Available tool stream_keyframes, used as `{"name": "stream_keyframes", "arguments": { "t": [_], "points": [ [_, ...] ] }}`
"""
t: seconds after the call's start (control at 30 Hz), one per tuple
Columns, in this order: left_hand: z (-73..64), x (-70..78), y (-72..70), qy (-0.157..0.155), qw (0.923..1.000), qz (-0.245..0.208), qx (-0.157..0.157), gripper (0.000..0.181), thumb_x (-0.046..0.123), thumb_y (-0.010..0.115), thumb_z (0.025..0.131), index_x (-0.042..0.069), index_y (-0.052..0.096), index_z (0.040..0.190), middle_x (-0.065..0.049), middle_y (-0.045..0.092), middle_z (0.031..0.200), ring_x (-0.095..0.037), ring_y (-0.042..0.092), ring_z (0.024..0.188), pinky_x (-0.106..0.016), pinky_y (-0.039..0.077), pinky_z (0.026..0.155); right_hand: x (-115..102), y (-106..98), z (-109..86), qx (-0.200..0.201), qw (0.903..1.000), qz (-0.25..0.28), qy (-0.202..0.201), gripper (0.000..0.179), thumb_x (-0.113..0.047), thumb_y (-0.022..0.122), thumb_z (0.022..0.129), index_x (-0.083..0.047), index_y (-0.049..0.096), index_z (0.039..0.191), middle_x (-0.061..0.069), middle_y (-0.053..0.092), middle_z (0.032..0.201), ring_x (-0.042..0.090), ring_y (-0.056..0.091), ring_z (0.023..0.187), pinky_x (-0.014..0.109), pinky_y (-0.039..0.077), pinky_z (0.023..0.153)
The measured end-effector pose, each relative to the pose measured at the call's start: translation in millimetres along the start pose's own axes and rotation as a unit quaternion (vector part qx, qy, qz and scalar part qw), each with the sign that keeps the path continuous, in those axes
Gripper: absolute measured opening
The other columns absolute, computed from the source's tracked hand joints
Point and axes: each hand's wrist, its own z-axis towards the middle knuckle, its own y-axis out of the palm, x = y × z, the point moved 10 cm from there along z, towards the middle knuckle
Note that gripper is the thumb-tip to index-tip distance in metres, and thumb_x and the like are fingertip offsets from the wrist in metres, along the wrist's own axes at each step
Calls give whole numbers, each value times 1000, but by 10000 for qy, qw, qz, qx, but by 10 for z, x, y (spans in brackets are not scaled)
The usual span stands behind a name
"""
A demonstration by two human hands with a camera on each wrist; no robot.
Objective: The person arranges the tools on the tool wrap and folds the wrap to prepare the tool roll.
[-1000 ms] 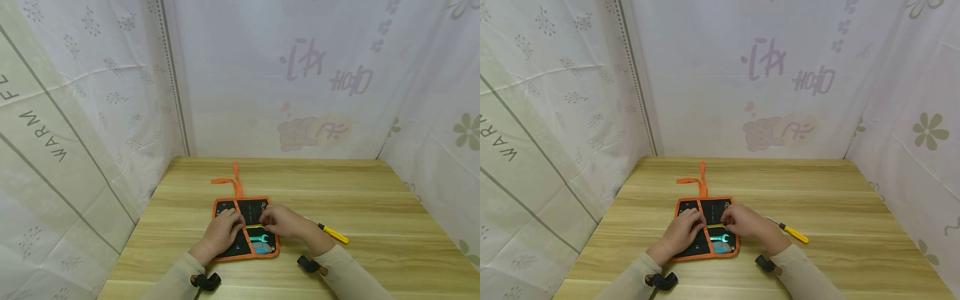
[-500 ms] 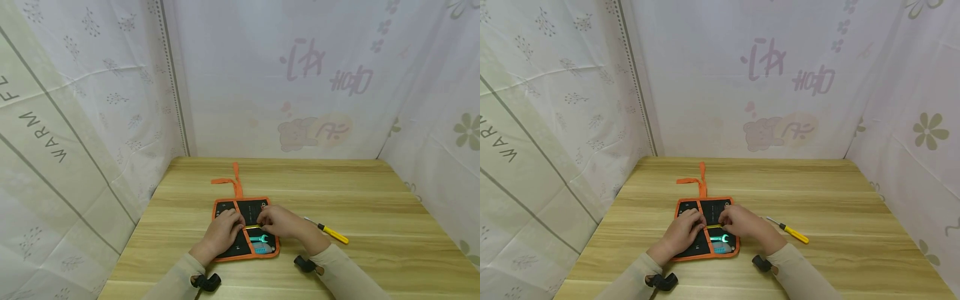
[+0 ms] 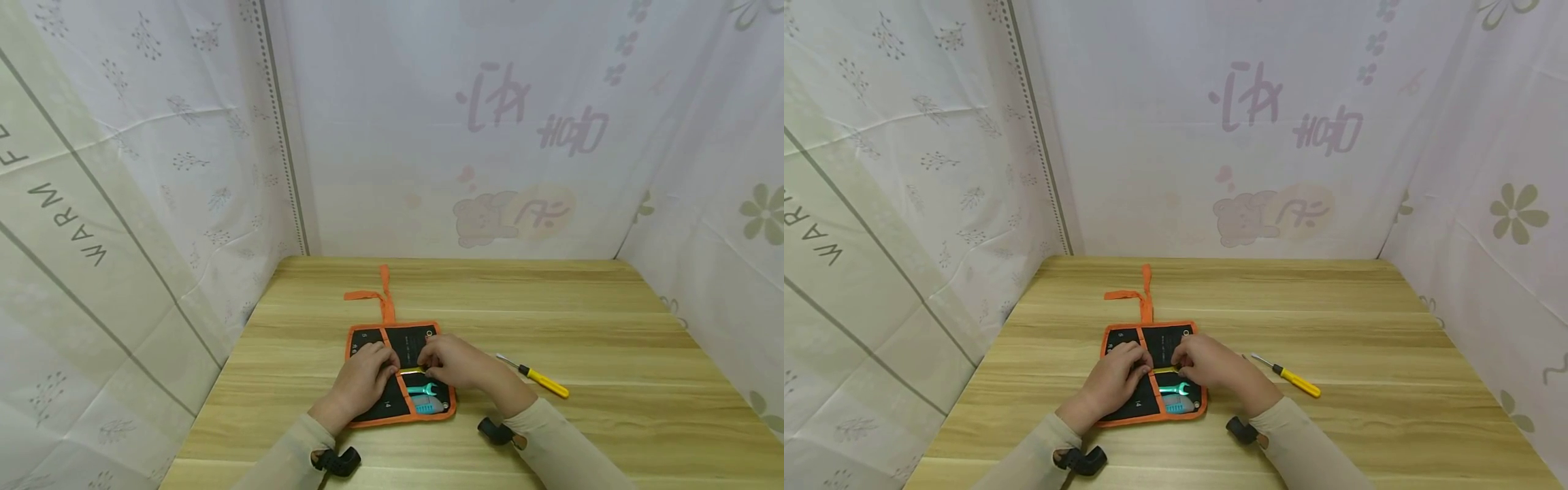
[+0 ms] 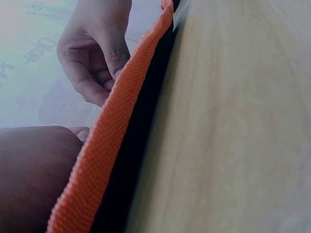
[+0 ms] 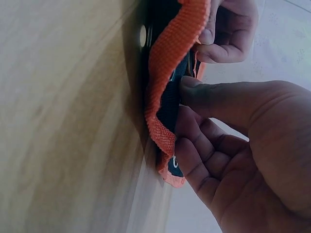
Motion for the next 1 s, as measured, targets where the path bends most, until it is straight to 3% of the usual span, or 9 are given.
{"name": "stream_keyframes", "arguments": {
  "t": [0.33,1.0],
  "points": [
    [7,-20,-1,-55,9999,-99,-52,8,21,74,101,26,68,99,13,60,96,-9,55,87,-31,51,76,33,19,6,-12,10000,-39,27,13,-11,80,94,-18,78,106,-9,63,97,1,57,78,24,53,72],
    [28,-79,2,-308,9972,-434,-522,7,21,75,100,27,72,101,15,59,95,-4,55,84,-28,51,74,106,3,-116,-142,9999,18,32,29,-3,81,91,-18,75,115,-8,62,102,7,61,90,27,54,79]
  ]
}}
